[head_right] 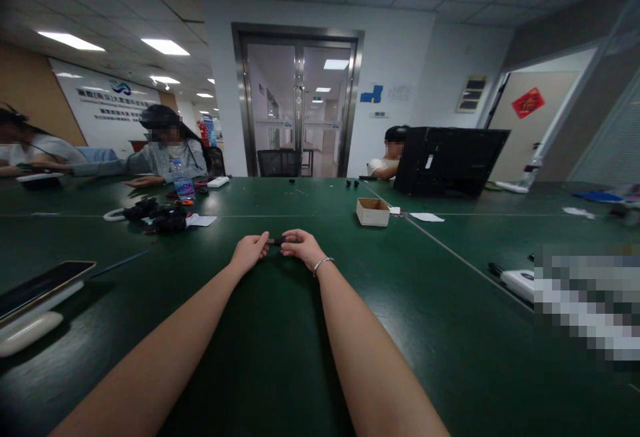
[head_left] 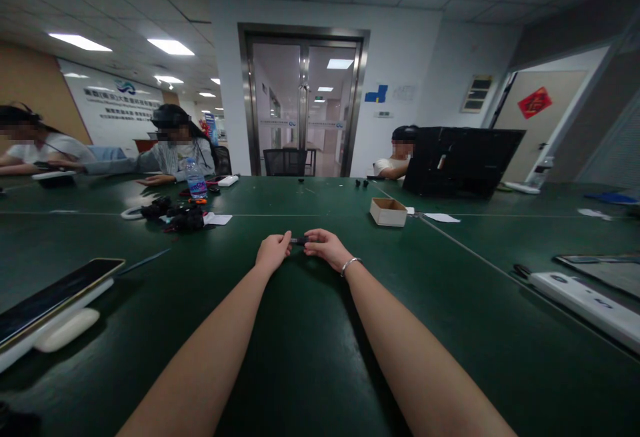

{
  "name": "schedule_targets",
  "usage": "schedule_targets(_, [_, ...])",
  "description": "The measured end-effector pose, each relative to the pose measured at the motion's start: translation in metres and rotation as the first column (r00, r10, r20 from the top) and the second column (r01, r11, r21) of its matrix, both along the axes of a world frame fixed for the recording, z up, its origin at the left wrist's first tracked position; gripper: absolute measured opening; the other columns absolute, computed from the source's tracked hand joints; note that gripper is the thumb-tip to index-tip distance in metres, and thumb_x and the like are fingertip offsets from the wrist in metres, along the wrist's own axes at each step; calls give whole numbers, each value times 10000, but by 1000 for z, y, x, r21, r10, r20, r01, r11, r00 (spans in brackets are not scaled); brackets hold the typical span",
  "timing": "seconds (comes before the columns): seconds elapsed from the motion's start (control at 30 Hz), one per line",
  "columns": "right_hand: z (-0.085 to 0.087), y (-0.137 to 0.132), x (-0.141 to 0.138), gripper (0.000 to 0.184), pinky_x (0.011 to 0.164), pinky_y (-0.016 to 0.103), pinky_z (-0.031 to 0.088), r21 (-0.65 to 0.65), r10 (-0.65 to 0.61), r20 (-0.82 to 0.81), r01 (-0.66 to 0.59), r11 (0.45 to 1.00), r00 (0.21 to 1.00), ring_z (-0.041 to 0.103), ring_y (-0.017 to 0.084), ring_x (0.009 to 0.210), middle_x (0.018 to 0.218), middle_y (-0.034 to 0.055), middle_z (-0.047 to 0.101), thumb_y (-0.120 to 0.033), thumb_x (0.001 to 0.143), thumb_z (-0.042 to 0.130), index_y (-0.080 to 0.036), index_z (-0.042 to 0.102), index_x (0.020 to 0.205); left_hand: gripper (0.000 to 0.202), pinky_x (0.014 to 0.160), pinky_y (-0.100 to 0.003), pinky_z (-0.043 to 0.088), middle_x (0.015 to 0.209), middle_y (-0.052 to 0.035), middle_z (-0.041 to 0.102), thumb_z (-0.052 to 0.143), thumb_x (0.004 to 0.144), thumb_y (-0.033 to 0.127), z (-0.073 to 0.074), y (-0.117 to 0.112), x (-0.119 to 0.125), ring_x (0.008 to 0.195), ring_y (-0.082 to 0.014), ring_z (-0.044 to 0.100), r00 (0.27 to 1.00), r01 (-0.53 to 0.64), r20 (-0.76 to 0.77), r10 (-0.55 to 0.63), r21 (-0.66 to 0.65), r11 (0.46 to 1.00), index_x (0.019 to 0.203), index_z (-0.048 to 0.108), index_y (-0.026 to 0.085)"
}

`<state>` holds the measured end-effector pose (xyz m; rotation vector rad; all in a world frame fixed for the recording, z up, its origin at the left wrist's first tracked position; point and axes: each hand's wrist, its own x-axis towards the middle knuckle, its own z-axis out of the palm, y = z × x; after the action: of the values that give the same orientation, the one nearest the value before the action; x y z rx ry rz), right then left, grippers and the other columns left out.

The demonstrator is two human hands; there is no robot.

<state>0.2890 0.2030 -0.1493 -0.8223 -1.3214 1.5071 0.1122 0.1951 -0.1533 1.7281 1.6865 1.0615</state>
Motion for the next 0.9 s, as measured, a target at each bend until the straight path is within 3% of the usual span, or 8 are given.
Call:
schedule_targets(0.23, [3,-2,0,322,601,193,564,-16,-4,26,4,1000,1000,649,103,644,904,32,549,5,644,674,-140,590,920,548,545,-277,362,567,-30,618,315,796,601,10,-9,3,522,-168,560,995,-73,-65,71,-32,997,600,610,182])
schedule_targets(0.37, [2,-1,1,332,602,194,568,-17,0,15,1,1000,1000,646,101,652,897,29,558,-2,633,690,-144,590,916,549,552,-279,365,568,-33,614,321,795,602,10,-10,4,520,-168,557,997,-60,-59,58,-21,998,603,611,178])
schedule_targets(0.67, [-1,3,2,312,578,186,558,-28,5,-33,-6,1000,999,638,96,634,819,21,590,-25,643,699,-132,584,913,481,577,-260,404,684,-41,635,435,760,592,-2,-1,-3,619,-156,567,980,135,145,-139,36,990,759,625,149])
schedule_targets(0.9, [-1,2,2,291,564,176,547,-38,6,-65,-9,999,998,635,90,609,796,18,600,-24,646,690,-130,588,897,405,559,-239,400,778,-59,656,521,733,522,-1,-1,-3,675,-154,568,940,204,278,-199,10,979,852,624,148])
